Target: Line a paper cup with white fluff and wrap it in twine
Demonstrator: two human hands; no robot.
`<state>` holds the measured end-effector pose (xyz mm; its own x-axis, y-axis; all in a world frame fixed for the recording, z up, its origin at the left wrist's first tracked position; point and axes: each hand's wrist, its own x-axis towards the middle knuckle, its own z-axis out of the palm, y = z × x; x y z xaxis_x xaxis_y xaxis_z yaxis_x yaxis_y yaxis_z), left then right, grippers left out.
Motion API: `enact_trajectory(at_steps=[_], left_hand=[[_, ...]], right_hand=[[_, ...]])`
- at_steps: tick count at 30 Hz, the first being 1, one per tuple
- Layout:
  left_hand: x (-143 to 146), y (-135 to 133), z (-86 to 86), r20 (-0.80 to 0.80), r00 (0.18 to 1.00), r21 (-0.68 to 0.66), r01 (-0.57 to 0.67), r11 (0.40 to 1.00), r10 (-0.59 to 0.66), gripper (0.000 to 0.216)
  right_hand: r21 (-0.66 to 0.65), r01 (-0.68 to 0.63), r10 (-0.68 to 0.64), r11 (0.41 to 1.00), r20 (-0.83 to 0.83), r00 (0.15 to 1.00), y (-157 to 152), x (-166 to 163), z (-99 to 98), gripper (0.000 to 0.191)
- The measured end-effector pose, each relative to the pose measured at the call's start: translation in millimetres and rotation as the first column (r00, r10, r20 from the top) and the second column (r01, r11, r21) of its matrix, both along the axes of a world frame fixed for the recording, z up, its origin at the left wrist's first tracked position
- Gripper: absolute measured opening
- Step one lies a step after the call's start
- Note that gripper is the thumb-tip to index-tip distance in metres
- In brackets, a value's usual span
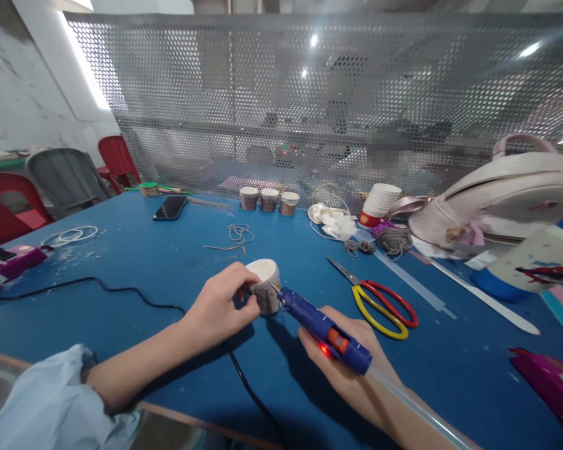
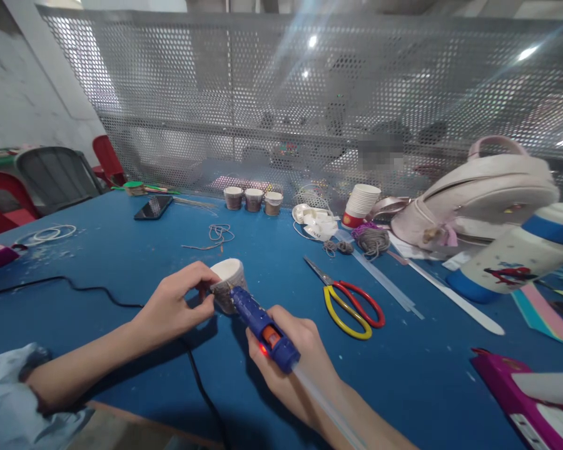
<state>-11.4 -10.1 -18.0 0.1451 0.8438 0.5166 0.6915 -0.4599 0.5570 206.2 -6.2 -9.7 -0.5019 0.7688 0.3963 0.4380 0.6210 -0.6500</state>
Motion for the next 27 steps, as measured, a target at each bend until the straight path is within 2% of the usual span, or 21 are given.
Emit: enact_trajectory(at_steps=[5, 12, 15, 19, 23, 27], left_hand=[[-1.4, 0.5, 4.3, 0.038, 0.999, -0.042, 0.002, 0.999, -0.001, 0.014], [-0.7, 5.5, -4.4, -0.060, 0.995, 0.103, -0.073, 0.992, 0.080, 0.012], [-0.3, 3.8, -6.3, -0.069, 0.995, 0.119, -0.068, 0.991, 0.076, 0.011], [-0.7, 2.4, -7.1, -0.079, 0.995, 0.079, -0.058, 0.995, 0.064, 0.007], [-1.7, 3.6, -5.6, -0.104, 0.990, 0.007, -0.100, 0.995, 0.100, 0.008], [-3.6, 2.6, -0.7, -0.029, 0.996, -0.107, -0.091, 0.990, 0.088, 0.011]], right_hand=[[0.023, 0.007, -0.007, 1.000, -0.015, 1.000, -0.6, 1.0, 0.3, 0.026], [0.012, 0.004, -0.003, 1.000, -0.010, 1.000, -1.6, 0.7, 1.6, 0.026], [0.016, 0.008, -0.008, 1.000, -0.002, 1.000, -1.4, -0.3, 2.9, 0.025], [0.021, 0.019, -0.020, 1.000, 0.017, 1.000, -1.1, -0.2, 4.6, 0.025], [0.019, 0.012, -0.012, 1.000, -0.003, 1.000, 0.0, 2.6, 1.8, 0.025], [-0.041, 0.015, -0.017, 0.999, -0.028, 0.999, 0.6, 3.8, -1.1, 0.026]])
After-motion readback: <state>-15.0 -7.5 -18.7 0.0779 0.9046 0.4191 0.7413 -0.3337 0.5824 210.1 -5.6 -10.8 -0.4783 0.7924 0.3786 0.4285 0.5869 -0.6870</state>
